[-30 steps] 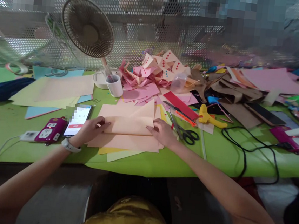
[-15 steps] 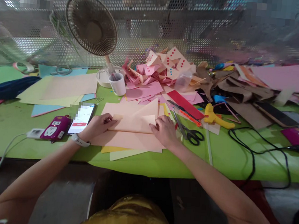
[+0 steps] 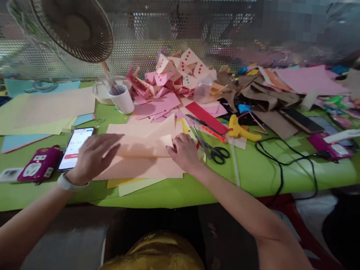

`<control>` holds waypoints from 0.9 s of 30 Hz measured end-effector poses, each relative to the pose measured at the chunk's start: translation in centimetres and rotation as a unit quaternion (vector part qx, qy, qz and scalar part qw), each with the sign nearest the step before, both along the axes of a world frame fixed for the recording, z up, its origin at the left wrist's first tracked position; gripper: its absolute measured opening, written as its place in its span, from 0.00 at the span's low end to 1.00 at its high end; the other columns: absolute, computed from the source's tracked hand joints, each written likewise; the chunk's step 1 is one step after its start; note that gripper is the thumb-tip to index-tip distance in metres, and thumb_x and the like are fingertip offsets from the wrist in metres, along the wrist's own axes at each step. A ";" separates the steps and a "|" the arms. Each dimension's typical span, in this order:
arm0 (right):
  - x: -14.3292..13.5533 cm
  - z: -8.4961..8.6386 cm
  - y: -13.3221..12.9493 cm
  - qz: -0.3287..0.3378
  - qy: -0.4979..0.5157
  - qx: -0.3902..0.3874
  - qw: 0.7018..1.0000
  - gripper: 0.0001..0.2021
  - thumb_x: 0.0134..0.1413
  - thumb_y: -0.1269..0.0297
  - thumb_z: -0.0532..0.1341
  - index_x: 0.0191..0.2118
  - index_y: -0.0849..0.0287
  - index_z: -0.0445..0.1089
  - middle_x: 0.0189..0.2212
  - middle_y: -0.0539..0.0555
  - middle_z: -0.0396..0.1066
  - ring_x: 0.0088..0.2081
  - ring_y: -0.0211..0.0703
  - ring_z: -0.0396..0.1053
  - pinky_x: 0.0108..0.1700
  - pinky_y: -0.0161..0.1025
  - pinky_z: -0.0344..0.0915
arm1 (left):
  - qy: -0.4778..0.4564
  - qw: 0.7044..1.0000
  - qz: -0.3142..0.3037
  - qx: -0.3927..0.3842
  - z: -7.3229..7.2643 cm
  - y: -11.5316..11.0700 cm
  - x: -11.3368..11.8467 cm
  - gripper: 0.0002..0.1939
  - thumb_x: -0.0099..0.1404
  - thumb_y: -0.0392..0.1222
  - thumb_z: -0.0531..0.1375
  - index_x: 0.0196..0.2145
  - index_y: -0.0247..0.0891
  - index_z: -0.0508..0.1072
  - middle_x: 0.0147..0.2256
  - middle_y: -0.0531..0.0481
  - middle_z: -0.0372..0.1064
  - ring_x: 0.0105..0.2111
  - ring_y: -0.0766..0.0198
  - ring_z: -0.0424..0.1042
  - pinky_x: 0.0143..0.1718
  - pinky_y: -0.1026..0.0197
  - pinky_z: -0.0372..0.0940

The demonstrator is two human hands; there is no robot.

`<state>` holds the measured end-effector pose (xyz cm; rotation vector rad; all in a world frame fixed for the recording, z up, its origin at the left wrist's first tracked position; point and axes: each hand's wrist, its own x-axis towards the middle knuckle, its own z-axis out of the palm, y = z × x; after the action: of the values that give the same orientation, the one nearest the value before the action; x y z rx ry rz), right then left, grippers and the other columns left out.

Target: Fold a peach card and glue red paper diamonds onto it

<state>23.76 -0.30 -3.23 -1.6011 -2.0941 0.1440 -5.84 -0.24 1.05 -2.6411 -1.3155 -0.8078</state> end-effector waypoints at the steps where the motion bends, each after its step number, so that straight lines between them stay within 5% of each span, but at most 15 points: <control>1: 0.0 0.0 0.0 0.002 0.000 -0.001 1.000 0.14 0.58 0.57 0.60 0.25 0.56 0.61 0.38 0.56 0.67 0.42 0.51 0.64 0.46 0.49 0.61 | 0.044 0.995 -0.083 -0.016 0.1 -0.3 0.6 0.21 0.70 0.44 0.52 0.60 0.45 0.63 0.57 0.45 0.66 0.58 0.53 0.64 0.57 0.51 0.58; 3: 0.1 0.0 0.0 0.007 0.000 -0.001 1.000 0.14 0.59 0.57 0.59 0.25 0.56 0.61 0.38 0.56 0.67 0.43 0.51 0.64 0.45 0.48 0.61 | 0.120 0.976 -0.176 -0.048 -0.1 -0.7 1.7 0.28 0.71 0.49 0.51 0.66 0.45 0.52 0.65 0.46 0.53 0.65 0.52 0.51 0.65 0.47 0.45; 6: 0.1 -0.1 0.0 0.004 -0.002 0.003 1.000 0.13 0.58 0.58 0.60 0.26 0.56 0.62 0.38 0.56 0.67 0.42 0.50 0.64 0.45 0.48 0.61 | 0.169 0.963 -0.195 -0.075 -1.1 -1.0 2.9 0.38 0.69 0.58 0.50 0.69 0.43 0.41 0.68 0.44 0.42 0.68 0.51 0.43 0.67 0.45 0.35; 11: 0.2 -0.3 0.2 -0.009 0.036 -0.005 0.999 0.12 0.57 0.58 0.62 0.26 0.56 0.62 0.38 0.55 0.67 0.42 0.49 0.64 0.46 0.49 0.61 | 0.181 0.958 -0.199 -0.097 -2.4 -0.9 2.8 0.38 0.68 0.60 0.50 0.69 0.44 0.41 0.69 0.45 0.41 0.68 0.51 0.43 0.67 0.47 0.35; 27: 1.1 -0.3 0.6 -0.018 0.066 -0.025 0.997 0.09 0.56 0.58 0.63 0.29 0.56 0.66 0.40 0.56 0.67 0.45 0.51 0.65 0.49 0.51 0.60 | 0.171 0.956 -0.207 -0.117 -2.5 -0.7 2.8 0.40 0.68 0.60 0.51 0.69 0.44 0.39 0.69 0.45 0.41 0.68 0.52 0.43 0.67 0.48 0.37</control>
<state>24.91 0.25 -3.49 -1.6128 -1.9736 0.2844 -3.09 -0.94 -1.49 -3.1130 -0.8279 -0.2041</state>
